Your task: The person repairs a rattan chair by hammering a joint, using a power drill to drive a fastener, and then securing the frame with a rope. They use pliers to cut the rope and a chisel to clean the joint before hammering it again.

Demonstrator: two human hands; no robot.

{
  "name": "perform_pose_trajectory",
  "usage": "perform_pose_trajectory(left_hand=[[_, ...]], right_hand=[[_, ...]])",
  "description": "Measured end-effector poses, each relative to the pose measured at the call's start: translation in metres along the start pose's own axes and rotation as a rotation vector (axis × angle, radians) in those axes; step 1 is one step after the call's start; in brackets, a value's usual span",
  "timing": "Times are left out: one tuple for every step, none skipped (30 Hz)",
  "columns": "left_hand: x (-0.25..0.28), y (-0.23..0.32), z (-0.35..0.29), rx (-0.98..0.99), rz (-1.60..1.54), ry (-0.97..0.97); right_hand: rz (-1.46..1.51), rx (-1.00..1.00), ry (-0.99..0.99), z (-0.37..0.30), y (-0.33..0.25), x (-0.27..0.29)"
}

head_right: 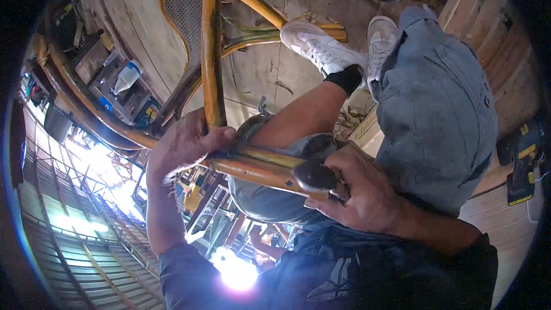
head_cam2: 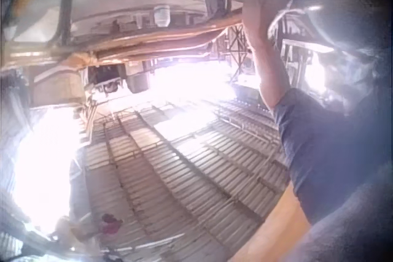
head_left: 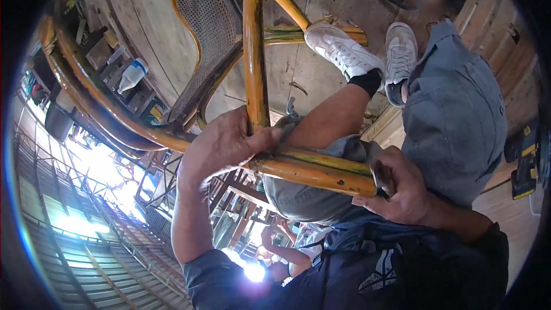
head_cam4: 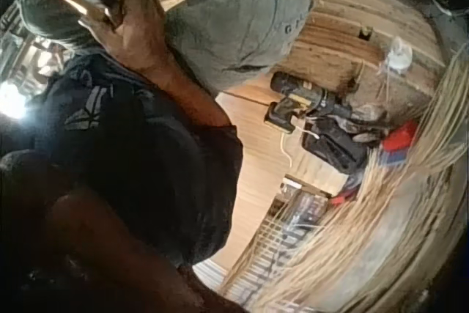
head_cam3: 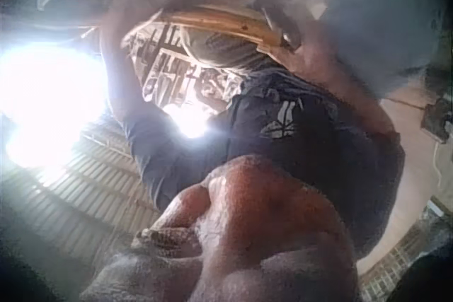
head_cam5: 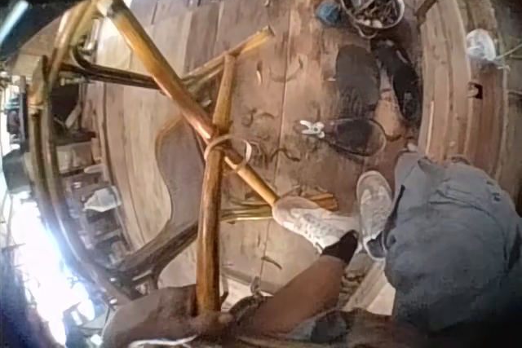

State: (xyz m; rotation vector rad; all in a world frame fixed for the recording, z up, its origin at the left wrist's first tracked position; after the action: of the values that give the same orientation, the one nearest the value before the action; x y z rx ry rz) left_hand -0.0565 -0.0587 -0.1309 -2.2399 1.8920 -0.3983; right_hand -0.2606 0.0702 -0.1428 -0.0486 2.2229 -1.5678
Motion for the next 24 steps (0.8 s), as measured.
perform_pose_trajectory(left_hand=[[0.001,-0.001,0.001,0.0,-0.009,-0.003],[0.001,0.0,0.002,0.0,-0.018,-0.005],[0.001,0.0,0.002,-0.001,-0.026,-0.006],[0.002,-0.002,0.003,0.013,-0.024,-0.007],[0.002,-0.005,0.005,0.027,-0.022,-0.007],[0.002,-0.007,0.004,0.042,-0.018,-0.007],[0.002,-0.005,0.003,0.034,-0.032,0.004],[0.003,-0.002,0.002,0.026,-0.045,0.015],[0.003,0.0,0.001,0.02,-0.057,0.026],[0.003,-0.002,0.003,0.023,-0.054,0.017],[0.001,-0.007,0.006,0.028,-0.051,0.007],[0.001,-0.009,0.007,0.033,-0.049,-0.004],[0.001,-0.007,0.006,0.024,-0.037,-0.001],[0.002,-0.005,0.005,0.016,-0.025,0.001],[0.003,-0.002,0.004,0.007,-0.014,0.003],[0.003,0.001,0.001,0.092,-0.01,-0.028],[0.001,-0.001,0.003,0.067,-0.005,-0.021],[-0.001,-0.005,0.005,0.042,0.0,-0.015],[0.0,-0.007,0.005,0.018,0.006,-0.003],[0.0,-0.007,0.005,0.033,0.028,-0.011],[0.0,-0.006,0.006,0.04,0.024,-0.008],[0.001,-0.005,0.004,0.048,0.019,-0.003],[0.0,-0.005,0.003,0.055,0.014,0.004],[0.0,-0.007,0.001,0.08,0.044,0.037]], right_hand=[[0.003,-0.011,-0.026,0.002,0.003,-0.001],[0.005,-0.021,-0.051,0.004,0.005,-0.003],[0.007,-0.03,-0.075,0.005,0.008,-0.005],[0.006,-0.047,-0.104,0.006,0.009,-0.006],[0.005,-0.063,-0.131,0.007,0.009,-0.007],[0.005,-0.078,-0.158,0.008,0.01,-0.007],[0.03,-0.144,-0.187,0.007,0.014,-0.01],[0.056,-0.21,-0.215,0.008,0.018,-0.013],[0.083,-0.276,-0.243,0.008,0.021,-0.016],[0.089,-0.294,-0.282,0.009,0.023,-0.017],[0.096,-0.312,-0.321,0.01,0.024,-0.019],[0.104,-0.331,-0.361,0.01,0.026,-0.021],[0.135,-0.322,-0.345,0.01,0.026,-0.017],[0.166,-0.315,-0.329,0.01,0.028,-0.014],[0.196,-0.309,-0.313,0.009,0.03,-0.011],[0.339,-0.382,-0.266,0.004,0.04,-0.009],[0.482,-0.455,-0.217,-0.001,0.049,-0.009],[0.623,-0.529,-0.166,-0.005,0.057,-0.01],[0.608,-0.525,-0.086,-0.001,0.059,-0.003],[0.59,-0.521,-0.008,0.003,0.059,0.005],[0.572,-0.516,0.071,0.006,0.059,0.014],[0.582,-0.473,0.077,0.011,0.056,0.018],[0.585,-0.486,0.069,0.013,0.056,0.018],[0.588,-0.498,0.06,0.013,0.055,0.017]])
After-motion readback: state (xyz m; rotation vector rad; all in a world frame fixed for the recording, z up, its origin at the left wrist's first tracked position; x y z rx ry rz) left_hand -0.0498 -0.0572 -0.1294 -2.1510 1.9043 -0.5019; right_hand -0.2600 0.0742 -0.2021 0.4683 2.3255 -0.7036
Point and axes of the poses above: each hand's wrist, its own z-axis towards the middle knuckle, its own x-axis out of the back of the hand, y = z × x, the point moved 9 cm from there along z, towards the middle knuckle, and after that the axes turned 10 degrees about x, right-handed, at the moved point
